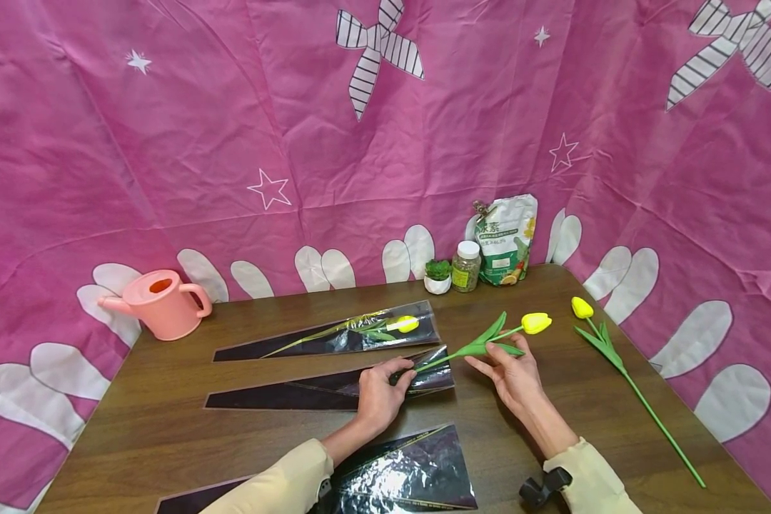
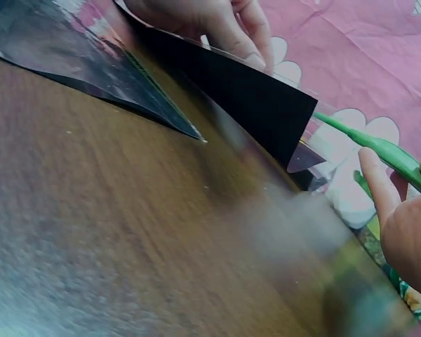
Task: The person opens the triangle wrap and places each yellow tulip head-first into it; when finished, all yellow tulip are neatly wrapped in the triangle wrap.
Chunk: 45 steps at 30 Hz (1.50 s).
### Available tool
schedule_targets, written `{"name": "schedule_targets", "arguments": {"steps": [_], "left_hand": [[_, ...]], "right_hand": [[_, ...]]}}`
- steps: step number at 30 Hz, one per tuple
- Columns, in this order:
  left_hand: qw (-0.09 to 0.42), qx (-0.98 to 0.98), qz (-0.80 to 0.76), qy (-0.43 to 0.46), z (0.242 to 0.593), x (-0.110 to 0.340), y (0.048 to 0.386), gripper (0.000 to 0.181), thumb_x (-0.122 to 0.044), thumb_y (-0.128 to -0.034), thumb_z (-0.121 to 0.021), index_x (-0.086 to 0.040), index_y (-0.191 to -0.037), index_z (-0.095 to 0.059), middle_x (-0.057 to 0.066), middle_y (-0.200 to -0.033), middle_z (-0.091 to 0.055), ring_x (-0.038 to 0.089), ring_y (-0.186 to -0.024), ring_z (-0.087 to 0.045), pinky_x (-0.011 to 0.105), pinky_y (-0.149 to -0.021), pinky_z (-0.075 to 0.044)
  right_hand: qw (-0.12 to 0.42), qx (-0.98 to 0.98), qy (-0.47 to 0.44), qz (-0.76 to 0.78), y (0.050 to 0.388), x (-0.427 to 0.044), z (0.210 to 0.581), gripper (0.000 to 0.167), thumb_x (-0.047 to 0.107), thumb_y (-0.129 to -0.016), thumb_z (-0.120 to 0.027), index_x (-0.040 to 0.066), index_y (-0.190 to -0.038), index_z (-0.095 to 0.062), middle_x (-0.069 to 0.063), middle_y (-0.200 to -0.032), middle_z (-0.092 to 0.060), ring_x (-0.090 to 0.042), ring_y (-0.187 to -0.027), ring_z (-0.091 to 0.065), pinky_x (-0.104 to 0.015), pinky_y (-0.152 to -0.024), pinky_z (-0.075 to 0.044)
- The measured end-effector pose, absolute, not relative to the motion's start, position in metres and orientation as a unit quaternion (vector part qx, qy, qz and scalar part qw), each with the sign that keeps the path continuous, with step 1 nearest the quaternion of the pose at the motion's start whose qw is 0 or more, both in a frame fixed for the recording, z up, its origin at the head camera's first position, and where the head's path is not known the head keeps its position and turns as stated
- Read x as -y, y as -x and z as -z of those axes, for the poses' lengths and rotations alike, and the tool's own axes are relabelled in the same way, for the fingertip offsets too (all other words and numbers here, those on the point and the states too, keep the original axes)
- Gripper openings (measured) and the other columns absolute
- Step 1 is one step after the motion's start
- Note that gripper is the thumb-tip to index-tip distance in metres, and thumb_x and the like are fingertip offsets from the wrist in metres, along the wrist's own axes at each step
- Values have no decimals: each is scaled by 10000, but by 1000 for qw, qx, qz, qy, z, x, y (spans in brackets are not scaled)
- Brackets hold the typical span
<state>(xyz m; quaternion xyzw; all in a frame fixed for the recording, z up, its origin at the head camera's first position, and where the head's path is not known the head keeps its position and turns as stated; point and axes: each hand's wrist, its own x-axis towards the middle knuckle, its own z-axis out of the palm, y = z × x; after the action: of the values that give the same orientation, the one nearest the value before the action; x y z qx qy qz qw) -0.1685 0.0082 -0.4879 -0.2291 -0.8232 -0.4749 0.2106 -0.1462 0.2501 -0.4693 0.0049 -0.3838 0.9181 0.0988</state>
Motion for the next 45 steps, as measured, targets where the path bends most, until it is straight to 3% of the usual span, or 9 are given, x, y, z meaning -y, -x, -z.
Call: {"name": "schedule_targets", "arguments": {"steps": [20,33,39,45], "left_hand": [[231,826,460,229,489,-12,170,128,-36,-791,-832,-102,-894,-796,22,-913,-764,195,-857,-732,392,-732,-576],[239,820,469,223,486,-11,171,111,-33,-792,-832,-84,-886,-804,16,-899,-765,178,-827,-732,376,-719,-576],[240,819,470,223,486,-13,170,107,-26,-792,-827,-80,-882,-802,15,-889,-764,186,-823,-734,390,-713,-574],[249,813,474,228,487,-13,170,118,-11,-784,-827,-73,-881,-801,14,-884,-764,180,-820,-735,387,-708,-575]], "right_hand": [[60,432,67,-897,144,-230,474,238,-129,-977,-511,62,-1104,-449,-154,-1200,-544,-285,-1026,-686,-521,-902,-511],[60,460,61,-884,141,-233,482,44,-6,-1036,-492,11,-1061,-524,-117,-1114,-606,-243,-994,-691,-502,-918,-513],[60,471,57,-878,139,-230,483,124,-25,-1029,-478,2,-999,-595,-113,-1045,-614,-229,-966,-689,-515,-950,-491],[51,481,79,-872,137,-227,481,132,-34,-1036,-441,-54,-1068,-567,-111,-1063,-648,-232,-958,-691,-484,-940,-510]]}}
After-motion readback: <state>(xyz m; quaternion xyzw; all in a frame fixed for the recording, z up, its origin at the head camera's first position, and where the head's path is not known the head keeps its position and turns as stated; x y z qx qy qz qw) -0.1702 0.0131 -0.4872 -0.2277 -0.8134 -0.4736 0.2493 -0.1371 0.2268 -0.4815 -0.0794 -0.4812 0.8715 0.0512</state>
